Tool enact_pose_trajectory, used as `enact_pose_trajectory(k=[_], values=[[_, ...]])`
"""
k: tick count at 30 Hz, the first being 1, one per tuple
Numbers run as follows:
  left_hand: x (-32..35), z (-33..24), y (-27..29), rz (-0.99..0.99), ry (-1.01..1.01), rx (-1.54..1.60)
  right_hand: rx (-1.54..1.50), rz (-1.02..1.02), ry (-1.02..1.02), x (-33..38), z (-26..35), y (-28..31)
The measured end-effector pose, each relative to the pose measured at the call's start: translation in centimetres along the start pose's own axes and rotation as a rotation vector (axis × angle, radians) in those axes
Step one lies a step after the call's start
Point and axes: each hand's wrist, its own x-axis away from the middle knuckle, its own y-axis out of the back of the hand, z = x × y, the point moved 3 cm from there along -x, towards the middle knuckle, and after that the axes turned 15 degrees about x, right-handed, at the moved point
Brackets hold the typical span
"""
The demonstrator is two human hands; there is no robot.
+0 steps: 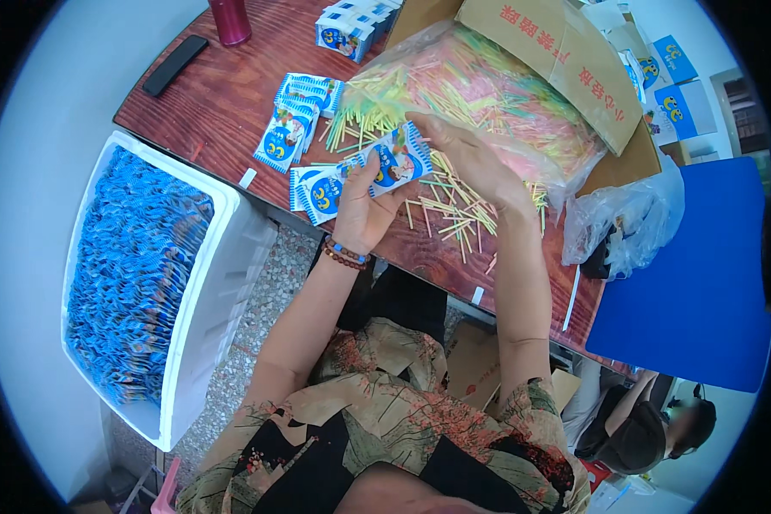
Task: Packing small wooden or plastic sticks into blue cardboard boxes on a production line.
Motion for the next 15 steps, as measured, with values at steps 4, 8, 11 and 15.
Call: enact_pose_trajectory(k=[4,8,11,15], values=[[0.0,-1.2,-0.3,-0.014,-0.022,-0.035,0.027,0.13,0.04,-0.8,0.0,0.8],[0.2,-1.7,0.0,-0.054,-0.042,-0.091,0.086,0.163,0.027,-1.2,0.1,-0.1],[0.3,-2.0,0.5,-0.051,-0.05,-0.07,-0.032,0.271,0.007,-1.7,1.2,0.4],[0.4,-2.4,0.4,-0.06,-0.037,-0.038,-0.056,0.316,-0.005,-2.0,0.0,0.2]])
